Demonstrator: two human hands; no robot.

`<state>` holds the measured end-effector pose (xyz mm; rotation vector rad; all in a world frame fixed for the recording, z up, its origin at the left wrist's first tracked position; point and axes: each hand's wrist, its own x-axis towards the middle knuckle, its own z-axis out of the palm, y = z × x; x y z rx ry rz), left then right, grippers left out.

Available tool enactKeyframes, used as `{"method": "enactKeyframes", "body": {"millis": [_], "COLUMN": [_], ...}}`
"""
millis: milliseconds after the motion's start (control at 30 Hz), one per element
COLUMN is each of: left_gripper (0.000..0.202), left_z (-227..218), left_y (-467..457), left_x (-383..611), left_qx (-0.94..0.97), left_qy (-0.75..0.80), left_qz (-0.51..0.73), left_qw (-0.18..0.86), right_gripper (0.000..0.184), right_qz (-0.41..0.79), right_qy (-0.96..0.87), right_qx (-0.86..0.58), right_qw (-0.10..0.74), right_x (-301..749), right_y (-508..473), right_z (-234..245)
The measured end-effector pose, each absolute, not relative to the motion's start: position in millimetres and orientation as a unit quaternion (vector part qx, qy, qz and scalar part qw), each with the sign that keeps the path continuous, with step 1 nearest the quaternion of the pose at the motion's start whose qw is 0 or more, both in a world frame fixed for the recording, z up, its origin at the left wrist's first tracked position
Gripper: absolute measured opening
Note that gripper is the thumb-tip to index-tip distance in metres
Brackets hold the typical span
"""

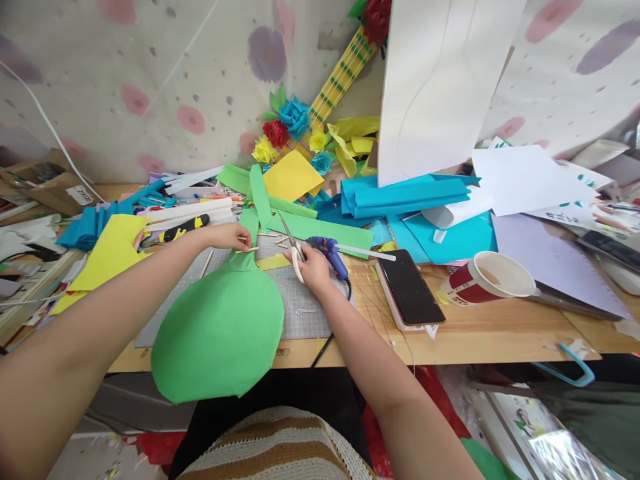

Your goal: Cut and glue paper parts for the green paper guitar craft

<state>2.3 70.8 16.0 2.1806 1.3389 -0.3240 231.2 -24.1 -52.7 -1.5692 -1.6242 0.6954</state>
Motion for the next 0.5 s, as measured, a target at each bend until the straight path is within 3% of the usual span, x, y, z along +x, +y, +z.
{"method": "enactKeyframes", "body": {"millis": [500], "left_gripper": [0.023], "left_z": [19.8], "left_y": [68.3], "left_x": [2.7], "left_qx": [0.82], "left_qy": [0.5], "left_qz": [-0.135], "left_qw": [0.244], "right_gripper": [0.041], "right_qz": [0.268], "right_qy": [-0.64], "right_qx": [-0.613], "right_qw": [0.377], "right_x": [231.3], "right_y": [-24.6], "right_z": [-52.0]}}
